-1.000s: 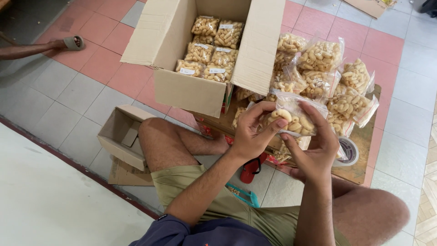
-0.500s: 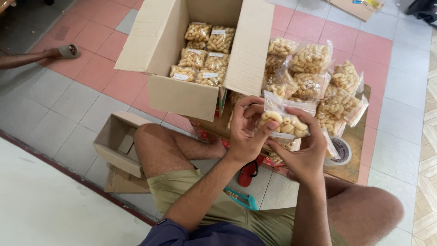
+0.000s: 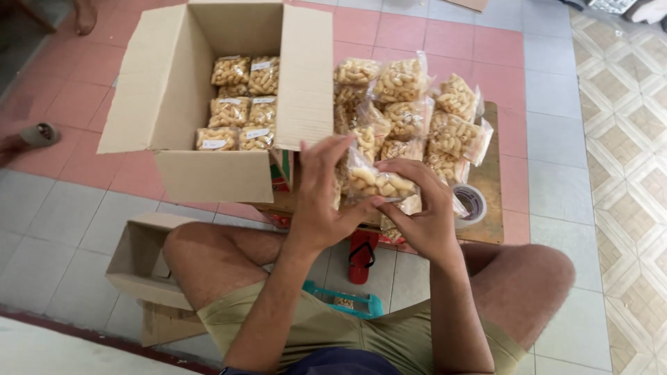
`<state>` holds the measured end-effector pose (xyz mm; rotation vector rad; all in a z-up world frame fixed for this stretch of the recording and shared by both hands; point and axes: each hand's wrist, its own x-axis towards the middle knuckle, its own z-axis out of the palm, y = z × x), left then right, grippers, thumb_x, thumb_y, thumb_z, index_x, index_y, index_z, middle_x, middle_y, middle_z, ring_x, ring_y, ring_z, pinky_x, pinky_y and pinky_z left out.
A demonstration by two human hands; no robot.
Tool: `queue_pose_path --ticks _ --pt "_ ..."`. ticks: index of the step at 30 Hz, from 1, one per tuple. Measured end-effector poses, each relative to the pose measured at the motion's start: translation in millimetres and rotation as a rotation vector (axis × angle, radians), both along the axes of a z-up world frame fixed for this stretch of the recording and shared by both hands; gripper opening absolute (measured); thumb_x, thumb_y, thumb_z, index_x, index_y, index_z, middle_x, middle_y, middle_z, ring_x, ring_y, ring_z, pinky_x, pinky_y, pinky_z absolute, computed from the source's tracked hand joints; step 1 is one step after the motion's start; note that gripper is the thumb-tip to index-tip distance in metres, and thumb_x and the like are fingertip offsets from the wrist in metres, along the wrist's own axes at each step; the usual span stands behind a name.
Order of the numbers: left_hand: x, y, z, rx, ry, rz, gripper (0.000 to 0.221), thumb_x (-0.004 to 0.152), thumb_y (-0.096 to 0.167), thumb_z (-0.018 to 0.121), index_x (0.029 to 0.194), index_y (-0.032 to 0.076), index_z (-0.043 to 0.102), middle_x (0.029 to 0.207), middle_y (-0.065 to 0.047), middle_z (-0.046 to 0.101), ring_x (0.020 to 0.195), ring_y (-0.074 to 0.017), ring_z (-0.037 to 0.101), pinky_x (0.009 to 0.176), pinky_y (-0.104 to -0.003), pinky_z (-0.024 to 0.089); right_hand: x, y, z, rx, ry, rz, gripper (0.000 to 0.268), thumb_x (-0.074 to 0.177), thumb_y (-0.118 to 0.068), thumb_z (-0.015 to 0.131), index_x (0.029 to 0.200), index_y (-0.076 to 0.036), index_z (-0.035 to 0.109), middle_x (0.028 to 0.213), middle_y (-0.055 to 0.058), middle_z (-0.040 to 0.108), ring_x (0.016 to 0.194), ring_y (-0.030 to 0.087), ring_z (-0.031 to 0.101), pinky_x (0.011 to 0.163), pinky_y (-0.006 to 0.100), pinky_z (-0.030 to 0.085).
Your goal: The person is manually packing small plastic bags of snacks into a cardboard box, ensuring they are neatly arranged.
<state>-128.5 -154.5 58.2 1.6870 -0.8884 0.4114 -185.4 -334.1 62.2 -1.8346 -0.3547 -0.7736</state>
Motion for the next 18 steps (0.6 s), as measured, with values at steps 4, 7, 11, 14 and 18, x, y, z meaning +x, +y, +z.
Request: queue_pose_path --ticks 4,7,11,14,18 --pt "5 5 11 0.083 -0.088 -0.077 0.084 0.093 0.039 0.090 0.160 0.008 0.049 0.161 -0.012 0.051 0.151 -0.0369 0.051 0.135 -0.063 0.021 1 -4 -6 0.029 0.072 0.048 0.053 0.080 -0.020 0.095 0.127 -0.008 0.074 0.124 0.012 0.078 0.121 0.034 0.074 0.106 0.046 0.054" --pt "16 8 2 0.107 -0.034 -0.134 0.067 0.089 0.029 0.093 0.147 0.010 0.066 0.134 -0.003 0.068 0.131 -0.0269 0.066 0.130 -0.053 0.037 0 -10 -8 0.042 0.098 0.049 0.053 0.082 -0.015 0.094 0.130 -0.008 0.073 0.124 0.012 0.078 0.121 0.032 0.075 0.107 0.044 0.053" --pt "15 10 -3 0.038 0.090 -0.220 0.064 0.095 0.023 0.088 0.152 0.011 0.060 0.135 -0.010 0.066 0.131 -0.0333 0.066 0.123 -0.060 0.043 -3 -14 -4 0.126 0.102 0.056 0.058 0.082 -0.010 0.094 0.134 -0.002 0.070 0.127 0.018 0.075 0.121 0.030 0.070 0.109 0.047 0.052" --pt "15 7 -20 -0.017 0.191 -0.298 0.070 0.091 0.020 0.092 0.151 0.008 0.058 0.139 -0.015 0.065 0.134 -0.0386 0.064 0.121 -0.064 0.044 -5 -16 -9 0.224 0.144 0.086 0.063 0.084 -0.015 0.092 0.139 0.000 0.065 0.130 0.018 0.072 0.119 0.023 0.064 0.111 0.045 0.052" --pt "11 -2 -37 -0.103 0.243 -0.271 0.073 0.094 0.019 0.090 0.153 0.002 0.052 0.141 -0.024 0.063 0.137 -0.0480 0.059 0.117 -0.070 0.046 2 -12 -19 0.256 0.109 0.078 0.062 0.092 -0.022 0.087 0.141 0.002 0.058 0.135 0.019 0.068 0.123 0.024 0.063 0.111 0.045 0.051"
